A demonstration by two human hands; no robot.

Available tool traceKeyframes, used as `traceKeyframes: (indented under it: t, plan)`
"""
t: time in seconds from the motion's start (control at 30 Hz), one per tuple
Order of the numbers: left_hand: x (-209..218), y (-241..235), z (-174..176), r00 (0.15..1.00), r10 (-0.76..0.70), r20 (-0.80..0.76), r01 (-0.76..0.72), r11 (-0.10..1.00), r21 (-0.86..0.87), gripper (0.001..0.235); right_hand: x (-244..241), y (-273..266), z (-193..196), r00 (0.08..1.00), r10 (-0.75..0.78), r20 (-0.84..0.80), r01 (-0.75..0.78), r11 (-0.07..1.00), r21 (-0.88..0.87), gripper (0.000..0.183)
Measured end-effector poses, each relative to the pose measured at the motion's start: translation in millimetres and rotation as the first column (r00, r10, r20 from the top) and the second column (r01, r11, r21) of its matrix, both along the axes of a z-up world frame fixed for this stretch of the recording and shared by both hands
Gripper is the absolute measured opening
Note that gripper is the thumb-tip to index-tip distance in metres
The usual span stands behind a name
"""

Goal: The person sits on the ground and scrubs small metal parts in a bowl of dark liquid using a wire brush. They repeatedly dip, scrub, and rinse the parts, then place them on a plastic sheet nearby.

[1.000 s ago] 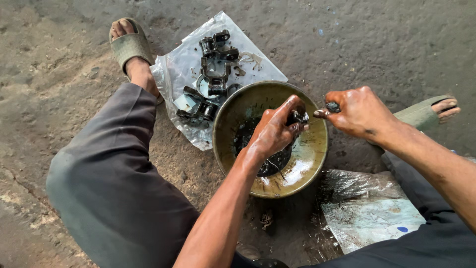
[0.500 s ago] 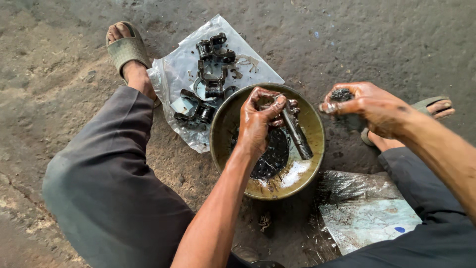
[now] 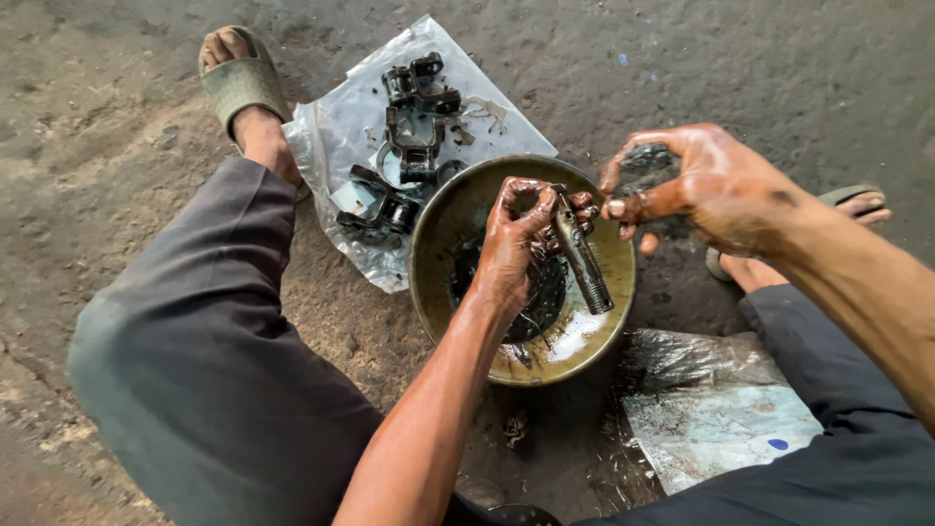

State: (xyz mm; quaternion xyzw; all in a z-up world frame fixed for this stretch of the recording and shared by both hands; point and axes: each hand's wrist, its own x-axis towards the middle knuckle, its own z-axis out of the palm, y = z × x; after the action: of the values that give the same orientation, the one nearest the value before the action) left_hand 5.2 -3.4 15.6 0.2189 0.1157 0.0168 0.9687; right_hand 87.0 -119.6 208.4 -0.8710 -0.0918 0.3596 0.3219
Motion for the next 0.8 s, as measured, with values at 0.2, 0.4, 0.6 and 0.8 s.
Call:
traceKeyframes:
  t: [0.2,0.4,0.6,0.8]
  plan:
    - [4,-22,-23,0.979,-0.014,-0.202,0.027,0.998,0.065,0.017,1,8,-27,0.991,0.117,0.07,-0.101,0.976,-0.195,0.033]
    - [6,-43,-54,0.983,-0.028,-0.18,0.034,0.999,0.032,0.016,11,-1,-64,0.996,-0.052,-0.074,0.062,0.988,0.143,0.032]
    - [9,-43,-47,0.992,-0.018,-0.123,0.014,0.999,-0.036,0.013,16,-7,-70,0.99,-0.076,-0.12,0.116,0.922,0.369,0.047]
    - [9,-40,-45,0.997,-0.013,-0.072,0.011,0.999,-0.035,0.015,1,8,-62,0.986,-0.145,-0.08,0.164,0.922,0.351,0.056]
